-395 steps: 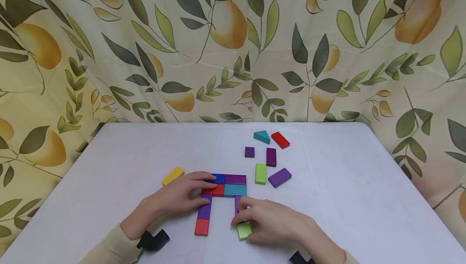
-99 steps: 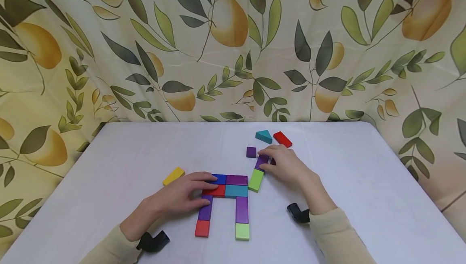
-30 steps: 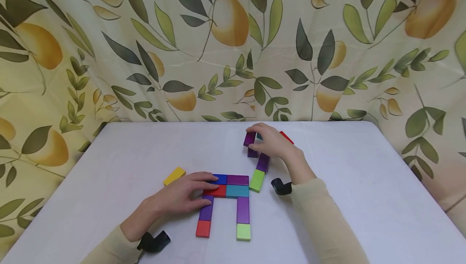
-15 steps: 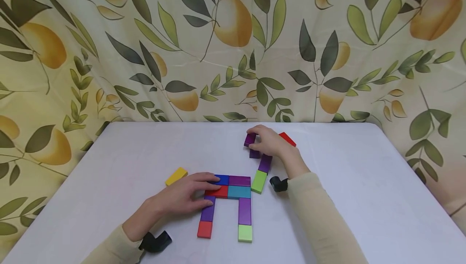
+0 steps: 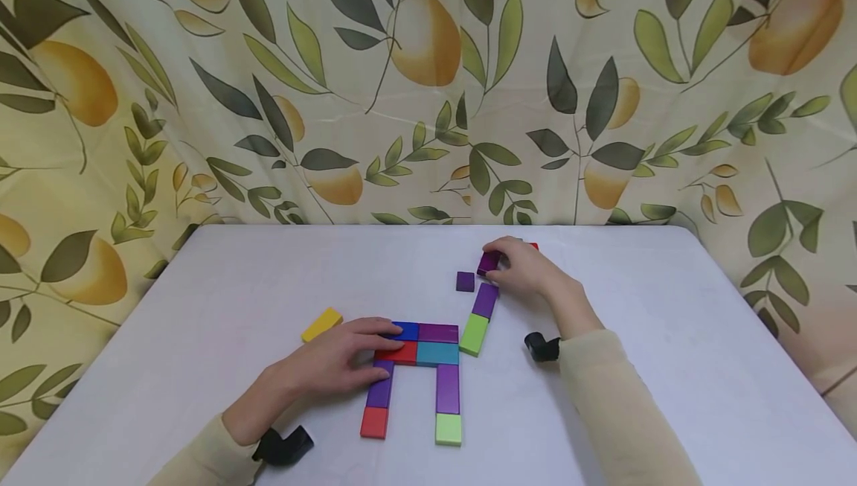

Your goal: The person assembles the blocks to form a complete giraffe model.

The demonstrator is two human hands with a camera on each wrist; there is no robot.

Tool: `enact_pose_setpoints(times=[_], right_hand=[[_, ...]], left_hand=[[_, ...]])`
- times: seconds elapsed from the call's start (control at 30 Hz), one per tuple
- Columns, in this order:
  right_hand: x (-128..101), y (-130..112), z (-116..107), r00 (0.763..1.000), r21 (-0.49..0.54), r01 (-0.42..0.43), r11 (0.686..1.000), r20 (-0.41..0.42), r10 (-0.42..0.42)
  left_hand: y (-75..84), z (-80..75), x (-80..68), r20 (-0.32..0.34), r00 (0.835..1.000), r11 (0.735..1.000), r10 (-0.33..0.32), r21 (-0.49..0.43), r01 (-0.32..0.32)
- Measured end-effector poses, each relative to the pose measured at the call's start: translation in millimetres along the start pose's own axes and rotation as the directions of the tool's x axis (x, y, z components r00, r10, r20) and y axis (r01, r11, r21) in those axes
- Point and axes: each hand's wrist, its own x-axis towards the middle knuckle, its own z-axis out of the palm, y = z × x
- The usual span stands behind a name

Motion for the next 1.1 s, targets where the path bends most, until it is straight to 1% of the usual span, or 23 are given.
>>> enact_pose_setpoints(times=[0.1, 0.27, 0.4, 0.6, 0.9, 1.1], right_hand=[[-4, 3, -1, 1.000, -0.005, 0.007, 1.000, 0.004, -0.007], [-9, 5, 0, 1.000, 0.007, -0.022, 1.000, 0.021, 0.022], [-12, 5, 1, 0.999, 0.013, -0.040, 0.999, 0.013, 0.040], [-12, 4, 1, 0.999, 0.007, -0.033, 0.999, -0.005, 0.033], [-13, 4, 1, 0.999, 0.009, -0.035, 0.999, 0.006, 0.034], [-14, 5, 2, 1.000, 0.010, -0.029, 1.000, 0.003, 0.029]], left_hand=[[0.6, -0.6, -0.1, 0.002, 1.000, 1.000, -0.001, -0.001, 0.001], [1.2, -0.7, -0.9, 0.000, 1.000, 1.000, -0.004, 0.000, 0.004], [0.5, -0.4, -0.6, -0.002, 1.000, 1.000, 0.003, 0.002, -0.003], [0.4, -0.6, -0.1, 0.000, 1.000, 1.000, 0.000, -0.002, 0.000], [1.8, -2.1, -0.6, -0.001, 1.000, 1.000, -0.010, 0.000, 0.010], [1.9, -1.4, -0.9, -0.007, 1.000, 1.000, -0.003, 0.001, 0.003]])
